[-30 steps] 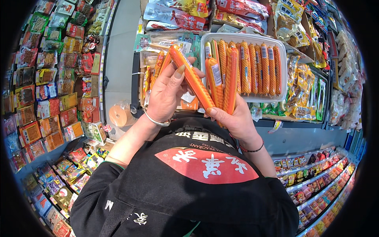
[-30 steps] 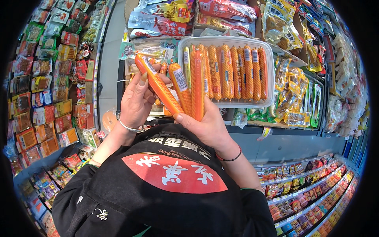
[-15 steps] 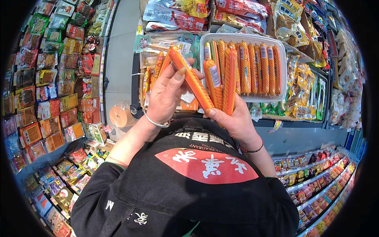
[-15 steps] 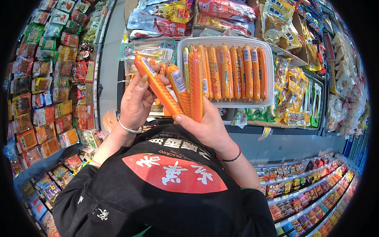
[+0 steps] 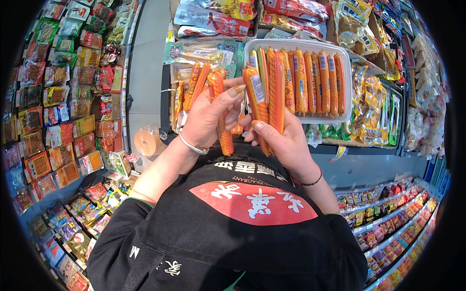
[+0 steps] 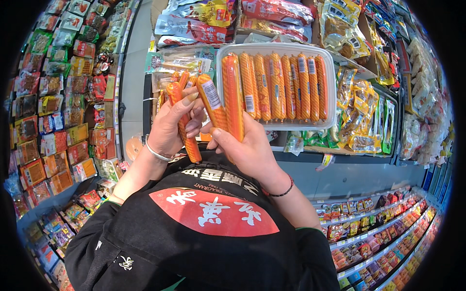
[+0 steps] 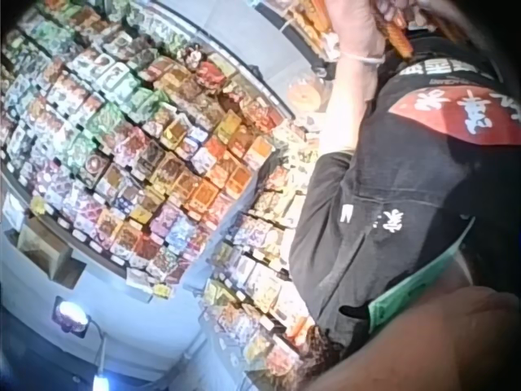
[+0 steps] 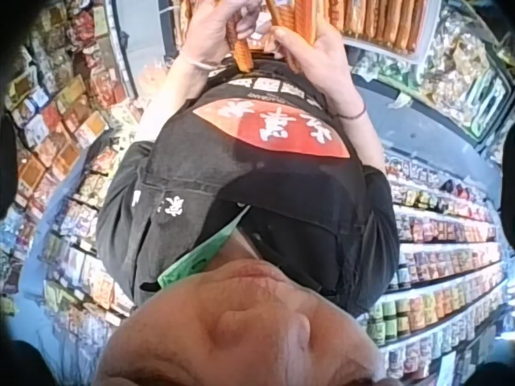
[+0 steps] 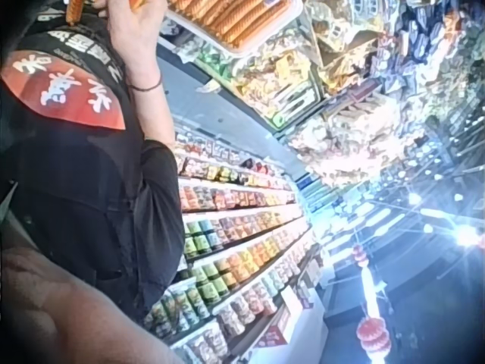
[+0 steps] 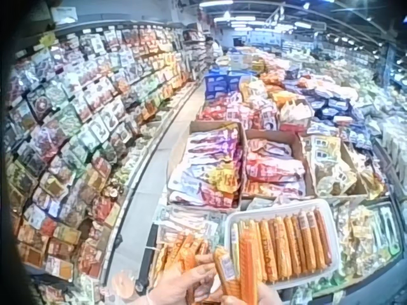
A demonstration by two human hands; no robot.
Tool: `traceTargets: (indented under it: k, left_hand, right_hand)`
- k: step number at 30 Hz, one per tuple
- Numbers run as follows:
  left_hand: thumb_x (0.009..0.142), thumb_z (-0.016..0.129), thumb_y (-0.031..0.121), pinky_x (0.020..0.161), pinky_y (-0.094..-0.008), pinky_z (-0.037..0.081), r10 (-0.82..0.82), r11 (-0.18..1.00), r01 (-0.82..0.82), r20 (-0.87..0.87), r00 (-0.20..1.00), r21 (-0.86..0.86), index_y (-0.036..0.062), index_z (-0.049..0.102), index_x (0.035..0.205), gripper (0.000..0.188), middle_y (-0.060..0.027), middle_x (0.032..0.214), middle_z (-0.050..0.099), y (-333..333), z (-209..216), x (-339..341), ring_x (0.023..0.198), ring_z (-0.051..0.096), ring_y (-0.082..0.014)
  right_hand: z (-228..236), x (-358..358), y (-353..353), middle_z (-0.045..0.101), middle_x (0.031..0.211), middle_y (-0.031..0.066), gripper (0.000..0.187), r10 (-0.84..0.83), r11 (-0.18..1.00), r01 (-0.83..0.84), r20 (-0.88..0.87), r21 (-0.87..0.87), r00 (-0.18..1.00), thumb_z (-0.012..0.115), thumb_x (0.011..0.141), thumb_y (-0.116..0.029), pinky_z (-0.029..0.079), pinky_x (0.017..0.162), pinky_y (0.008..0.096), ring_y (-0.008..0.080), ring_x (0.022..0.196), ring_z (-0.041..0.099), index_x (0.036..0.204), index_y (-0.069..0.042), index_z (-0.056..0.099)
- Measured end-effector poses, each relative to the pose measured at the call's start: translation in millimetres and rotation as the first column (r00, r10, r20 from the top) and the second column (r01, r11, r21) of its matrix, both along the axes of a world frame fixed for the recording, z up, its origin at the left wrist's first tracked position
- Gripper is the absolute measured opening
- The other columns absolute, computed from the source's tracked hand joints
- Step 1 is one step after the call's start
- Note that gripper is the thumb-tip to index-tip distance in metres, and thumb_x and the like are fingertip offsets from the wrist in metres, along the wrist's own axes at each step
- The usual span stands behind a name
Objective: The person carries a white tray of packaged snack sticks through a store aisle, places it on a shelf, then repeatedly picks up individual snack sticks to inspect them before returning them to the tray. The person handles the snack sticks one at a time and in small groups, turning them over in their hands.
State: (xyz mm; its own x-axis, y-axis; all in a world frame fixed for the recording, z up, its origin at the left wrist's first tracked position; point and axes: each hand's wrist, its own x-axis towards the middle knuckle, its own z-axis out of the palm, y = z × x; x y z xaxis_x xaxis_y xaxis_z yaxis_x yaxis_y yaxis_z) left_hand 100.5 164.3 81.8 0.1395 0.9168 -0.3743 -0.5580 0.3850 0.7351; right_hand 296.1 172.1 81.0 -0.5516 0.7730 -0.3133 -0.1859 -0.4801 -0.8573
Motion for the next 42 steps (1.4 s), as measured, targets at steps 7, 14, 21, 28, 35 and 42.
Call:
traceTargets:
  k: [7,14,21,28,35,42]
  left_hand:
    - [0.095,0.070,0.033,0.045,-0.0188,0.034,-0.142,0.989,0.134,-0.183,0.973,-0.055,-0.0008,0.059,0.125,0.047,0.0036,0.073,0.052,1,3,-5,0.053,0.046,-0.0035]
    - [0.094,0.072,0.034,0.045,-0.0192,0.034,-0.121,0.990,0.103,-0.220,0.968,-0.095,0.0047,0.063,0.106,0.033,0.0044,0.067,0.051,-1,5,2,0.053,0.046,-0.0040]
    - [0.094,0.073,0.031,0.050,-0.0173,0.032,-0.094,0.992,0.074,-0.205,0.974,-0.104,0.0095,0.062,0.103,0.026,0.0088,0.069,0.050,-3,-2,-4,0.056,0.043,-0.0006]
    - [0.096,0.071,0.032,0.051,-0.0173,0.034,-0.094,0.994,0.083,-0.192,0.977,-0.068,0.0100,0.061,0.103,0.025,0.0073,0.073,0.053,-6,-4,-4,0.057,0.045,-0.0011]
    - [0.098,0.064,0.040,0.049,-0.0195,0.037,-0.027,0.997,0.017,-0.147,0.989,-0.069,0.0089,0.061,0.107,0.032,0.0010,0.078,0.058,-10,-4,-4,0.060,0.053,-0.0063]
    - [0.098,0.065,0.037,0.050,-0.0196,0.038,-0.006,0.999,0.001,-0.134,0.991,-0.040,0.0080,0.060,0.109,0.031,0.0015,0.078,0.058,-11,-3,-4,0.061,0.053,-0.0066]
  right_hand:
    - [4,2,3,0.069,0.107,0.0140,0.036,0.046,0.992,-0.051,-0.047,-0.113,0.998,0.057,0.100,-0.009,0.057,0.068,0.0261,0.0149,0.080,0.069,0.132,0.002,0.047]
    - [5,8,5,0.069,0.112,0.0146,0.040,0.123,0.983,-0.126,-0.029,-0.131,0.992,0.056,0.102,-0.012,0.058,0.069,0.0273,0.0157,0.081,0.070,0.138,0.001,0.043]
    - [2,6,4,0.068,0.115,0.0155,0.042,0.107,0.984,-0.115,-0.070,-0.135,0.992,0.056,0.103,-0.016,0.059,0.072,0.0278,0.0163,0.085,0.070,0.139,0.000,0.043]
    - [1,6,-1,0.068,0.115,0.0162,0.041,0.103,0.978,-0.120,-0.103,-0.168,0.989,0.056,0.103,-0.016,0.060,0.072,0.0277,0.0167,0.085,0.071,0.138,0.001,0.044]
    - [4,7,-1,0.069,0.114,0.0171,0.040,0.120,0.975,-0.140,-0.122,-0.174,0.985,0.056,0.103,-0.017,0.060,0.072,0.0284,0.0177,0.083,0.071,0.137,0.002,0.045]
    - [4,9,-3,0.069,0.115,0.0172,0.041,0.137,0.972,-0.159,-0.130,-0.173,0.982,0.056,0.103,-0.018,0.060,0.073,0.0288,0.0180,0.083,0.072,0.137,0.002,0.045]
